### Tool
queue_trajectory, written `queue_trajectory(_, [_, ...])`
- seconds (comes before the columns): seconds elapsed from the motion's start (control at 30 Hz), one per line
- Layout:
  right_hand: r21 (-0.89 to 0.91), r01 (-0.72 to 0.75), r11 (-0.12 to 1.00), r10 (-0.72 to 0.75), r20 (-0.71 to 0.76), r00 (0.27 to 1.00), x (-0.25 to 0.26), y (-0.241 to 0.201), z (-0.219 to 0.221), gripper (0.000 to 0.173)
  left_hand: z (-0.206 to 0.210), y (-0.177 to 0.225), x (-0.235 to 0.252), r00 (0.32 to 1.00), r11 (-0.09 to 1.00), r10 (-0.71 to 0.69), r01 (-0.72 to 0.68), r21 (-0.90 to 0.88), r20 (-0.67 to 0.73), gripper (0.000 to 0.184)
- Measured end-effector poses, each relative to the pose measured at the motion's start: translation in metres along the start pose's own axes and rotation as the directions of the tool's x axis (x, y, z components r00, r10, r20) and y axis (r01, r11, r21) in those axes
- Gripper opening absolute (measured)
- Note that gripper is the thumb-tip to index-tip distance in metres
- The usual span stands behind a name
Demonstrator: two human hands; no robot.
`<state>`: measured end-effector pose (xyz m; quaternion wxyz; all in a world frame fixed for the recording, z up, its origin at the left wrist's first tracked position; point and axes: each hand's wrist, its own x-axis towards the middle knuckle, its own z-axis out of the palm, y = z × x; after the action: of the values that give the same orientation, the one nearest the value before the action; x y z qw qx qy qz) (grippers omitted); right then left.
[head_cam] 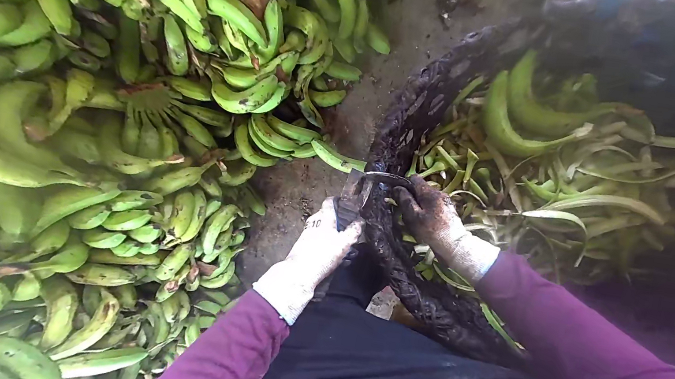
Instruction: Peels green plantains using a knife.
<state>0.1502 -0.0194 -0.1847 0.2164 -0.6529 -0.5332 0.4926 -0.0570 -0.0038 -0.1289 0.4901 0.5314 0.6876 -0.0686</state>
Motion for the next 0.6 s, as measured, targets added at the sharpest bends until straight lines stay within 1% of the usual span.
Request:
queue_trajectory(0.07, [0.033, 0.027, 0.999, -0.026, -0.013, 1.0, -0.01, 0.003, 0.007, 0.031, 0.001, -0.002, -0.001, 0.999, 0.999, 0.029, -0.029, 0.026, -0.03, 0.065])
queue_trajectory(0.1, [0.048, 0.035, 0.998, -0.035, -0.014, 0.999, -0.016, 0.004, 0.011, 0.029, -0.003, 0.009, -0.007, 1.0, 0.999, -0.001, 0.001, 0.045, -0.009, 0.063])
queue_trajectory(0.17, [0.053, 0.025, 0.998, -0.027, 0.035, 0.999, -0.029, 0.001, 0.014, 0.03, -0.007, 0.021, -0.014, 0.998, 0.994, -0.055, 0.053, 0.093, 0.027, 0.064])
queue_trajectory(0.23, [0.054, 0.004, 0.999, -0.009, 0.095, 0.995, -0.033, -0.005, 0.01, 0.033, -0.002, 0.016, -0.01, 0.999, 0.989, -0.044, 0.042, 0.144, 0.013, 0.065])
queue_trajectory(0.3, [0.056, -0.011, 0.998, 0.004, 0.126, 0.992, -0.029, -0.011, 0.001, 0.03, -0.003, 0.018, -0.014, 1.0, 0.988, -0.006, 0.006, 0.155, -0.002, 0.066])
queue_trajectory(0.33, [0.072, -0.003, 0.997, -0.005, 0.108, 0.994, -0.023, -0.014, -0.005, 0.029, -0.006, 0.024, -0.016, 1.0, 0.989, 0.013, -0.011, 0.149, -0.013, 0.064])
queue_trajectory(0.37, [0.1, 0.006, 0.995, -0.012, 0.055, 0.998, -0.016, -0.014, -0.008, 0.029, -0.007, 0.026, -0.017, 0.999, 0.989, 0.03, -0.026, 0.148, -0.028, 0.063])
queue_trajectory(0.4, [0.1, 0.0, 0.995, -0.001, 0.01, 1.0, -0.011, -0.012, -0.007, 0.03, -0.006, 0.023, -0.017, 1.0, 0.989, 0.015, -0.011, 0.15, -0.027, 0.064])
queue_trajectory(0.5, [0.076, 0.007, 0.997, -0.005, -0.031, 1.0, -0.016, 0.0, 0.01, 0.03, -0.003, 0.016, -0.018, 1.0, 0.996, -0.002, 0.003, 0.09, -0.012, 0.066])
queue_trajectory(0.53, [0.082, 0.007, 0.997, -0.008, 0.002, 1.0, -0.025, 0.0, 0.014, 0.03, -0.003, 0.016, -0.018, 1.0, 0.997, -0.001, 0.002, 0.082, -0.011, 0.066])
queue_trajectory(0.6, [0.073, -0.048, 0.996, 0.039, 0.12, 0.992, -0.04, -0.01, 0.011, 0.035, -0.003, 0.018, -0.018, 1.0, 0.997, -0.001, 0.001, 0.079, -0.006, 0.064])
